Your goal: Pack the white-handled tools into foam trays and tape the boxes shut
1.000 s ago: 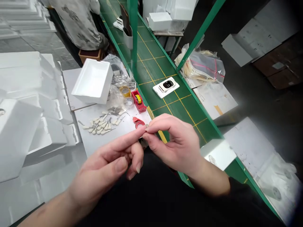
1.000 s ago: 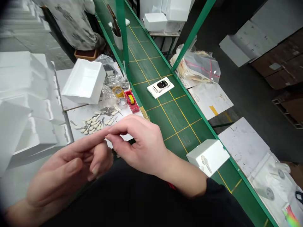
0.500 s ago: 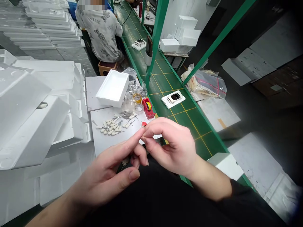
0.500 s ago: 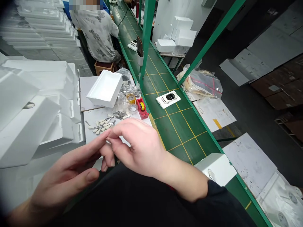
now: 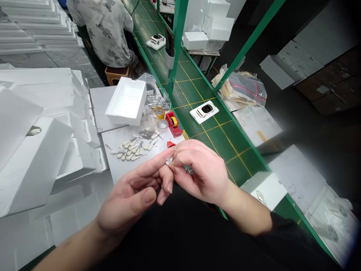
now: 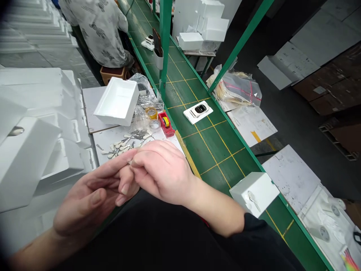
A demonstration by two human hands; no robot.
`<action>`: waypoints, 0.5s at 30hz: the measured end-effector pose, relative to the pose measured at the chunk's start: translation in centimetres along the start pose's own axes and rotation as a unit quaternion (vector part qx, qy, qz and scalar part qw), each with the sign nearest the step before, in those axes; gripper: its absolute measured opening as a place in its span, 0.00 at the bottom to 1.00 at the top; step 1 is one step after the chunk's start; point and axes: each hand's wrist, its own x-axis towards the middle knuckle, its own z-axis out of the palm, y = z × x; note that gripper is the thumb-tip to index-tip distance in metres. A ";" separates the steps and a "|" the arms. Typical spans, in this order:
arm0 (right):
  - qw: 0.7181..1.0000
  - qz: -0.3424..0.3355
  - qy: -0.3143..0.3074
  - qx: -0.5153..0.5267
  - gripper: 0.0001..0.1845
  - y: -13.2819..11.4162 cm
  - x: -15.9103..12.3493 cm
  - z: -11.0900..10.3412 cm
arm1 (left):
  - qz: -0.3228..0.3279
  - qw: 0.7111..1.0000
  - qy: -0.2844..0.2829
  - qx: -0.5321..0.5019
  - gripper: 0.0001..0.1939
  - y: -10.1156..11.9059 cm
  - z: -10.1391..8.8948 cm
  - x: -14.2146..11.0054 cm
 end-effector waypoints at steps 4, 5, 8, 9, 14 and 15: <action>0.993 0.104 0.034 0.046 0.05 2.1 -2.2 -0.4 | -0.056 0.997 0.009 -0.060 0.31 -1.7 -1.7 2.8; 0.984 0.160 0.049 0.064 0.04 3.4 -3.3 -0.6 | -0.070 0.994 0.031 -0.076 0.30 -2.2 -2.3 3.6; 0.906 0.391 0.077 0.140 0.08 10.0 -7.8 -1.7 | -0.115 0.980 0.124 -0.107 0.29 -4.2 -3.9 6.3; 0.861 0.475 0.073 0.165 0.10 13.0 -9.7 -2.2 | -0.129 0.973 0.157 -0.110 0.29 -4.8 -4.5 7.2; 0.659 0.745 0.011 0.107 0.08 30.6 -20.0 -4.6 | -0.207 0.914 0.343 -0.072 0.26 -8.7 -7.9 10.7; 0.641 0.762 -0.005 0.087 0.08 33.8 -21.7 -4.9 | -0.224 0.896 0.379 -0.058 0.26 -9.7 -8.8 11.1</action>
